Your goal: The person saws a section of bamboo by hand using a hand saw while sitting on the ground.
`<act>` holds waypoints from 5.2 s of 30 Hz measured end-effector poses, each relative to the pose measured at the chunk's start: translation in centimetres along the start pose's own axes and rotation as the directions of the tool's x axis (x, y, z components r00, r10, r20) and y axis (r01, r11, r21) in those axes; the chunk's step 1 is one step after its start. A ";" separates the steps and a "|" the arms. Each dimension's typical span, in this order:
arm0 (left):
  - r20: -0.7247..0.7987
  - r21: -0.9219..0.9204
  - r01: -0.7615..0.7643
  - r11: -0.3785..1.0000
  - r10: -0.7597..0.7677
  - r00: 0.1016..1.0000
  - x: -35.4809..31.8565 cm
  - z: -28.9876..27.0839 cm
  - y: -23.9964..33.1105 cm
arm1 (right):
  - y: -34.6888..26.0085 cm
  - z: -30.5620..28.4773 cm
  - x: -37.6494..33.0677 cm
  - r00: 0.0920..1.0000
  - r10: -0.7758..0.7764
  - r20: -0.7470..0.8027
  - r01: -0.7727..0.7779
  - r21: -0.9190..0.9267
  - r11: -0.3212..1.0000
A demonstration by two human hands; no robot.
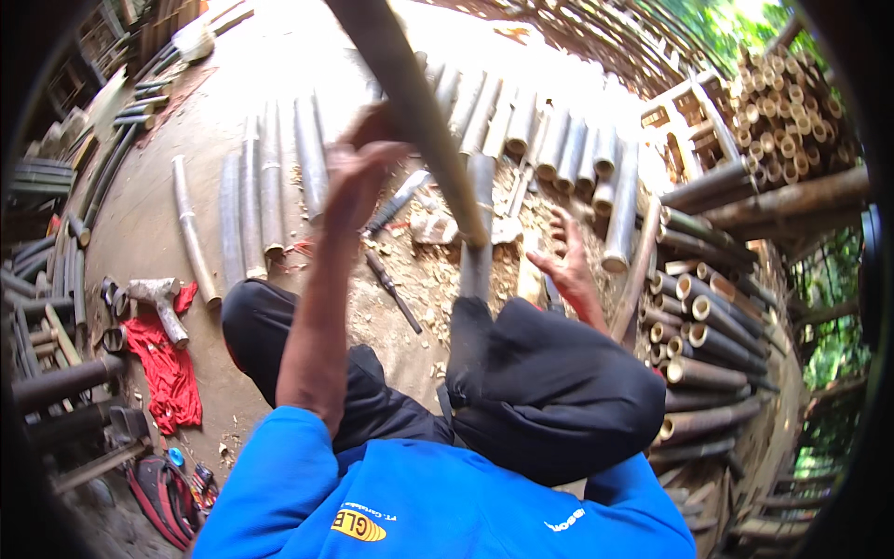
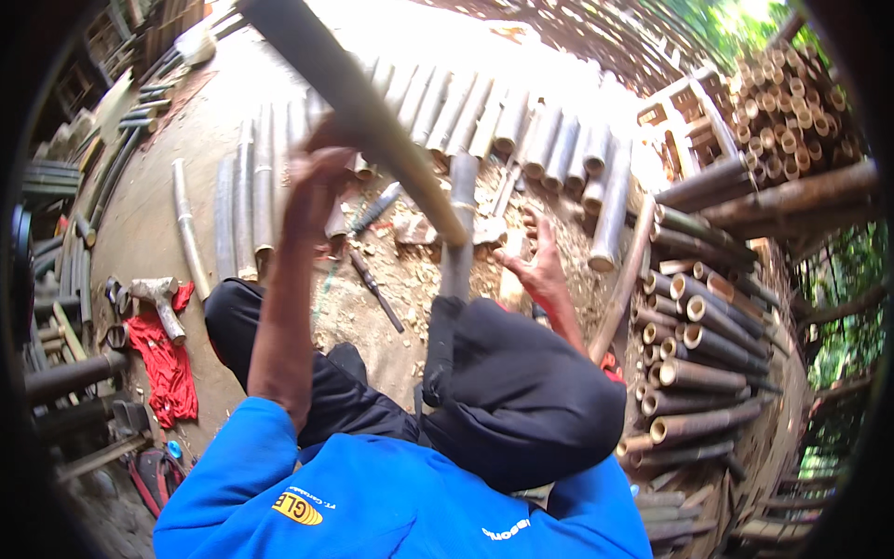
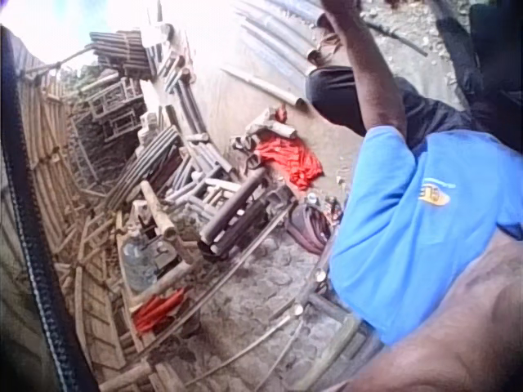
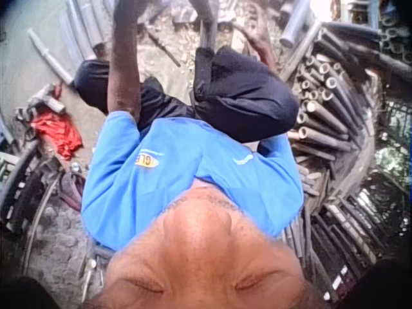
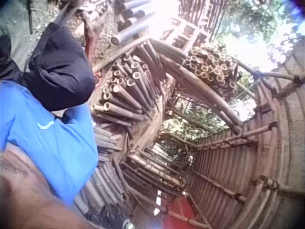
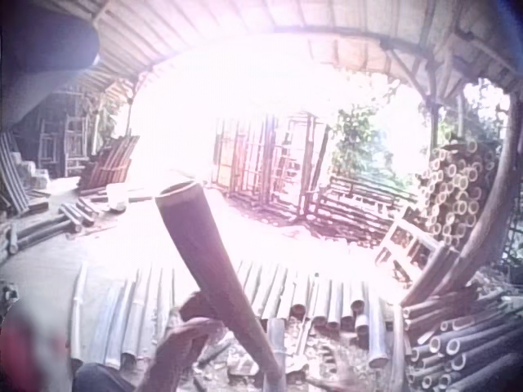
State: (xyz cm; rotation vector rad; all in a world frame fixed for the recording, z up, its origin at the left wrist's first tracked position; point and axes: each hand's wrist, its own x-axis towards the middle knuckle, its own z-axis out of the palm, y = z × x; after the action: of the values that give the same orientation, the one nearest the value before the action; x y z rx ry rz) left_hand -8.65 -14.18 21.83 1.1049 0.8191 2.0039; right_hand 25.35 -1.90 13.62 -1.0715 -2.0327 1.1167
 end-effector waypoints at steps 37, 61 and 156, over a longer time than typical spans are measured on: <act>0.089 0.627 0.092 0.773 -0.189 0.978 -4.2 6.1 -26.9 | -7.6 -1.5 2.8 0.932 -0.206 -0.298 0.287 0.262 0.921; 0.685 0.562 0.116 0.819 -0.540 0.489 -9.0 18.8 -14.9 | 3.9 -1.8 -19.7 0.703 0.373 -0.606 -0.098 0.438 0.894; -0.353 -0.171 0.261 0.950 -0.307 0.884 5.9 -2.9 5.6 | 22.9 2.2 -16.9 0.891 0.298 -0.343 -0.454 -0.686 0.568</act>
State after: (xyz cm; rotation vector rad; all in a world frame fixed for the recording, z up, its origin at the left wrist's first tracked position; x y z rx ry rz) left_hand -14.98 -13.08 27.54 0.4968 0.9775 2.0045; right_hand 40.75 -9.75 -9.15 -2.0286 -2.1951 0.2338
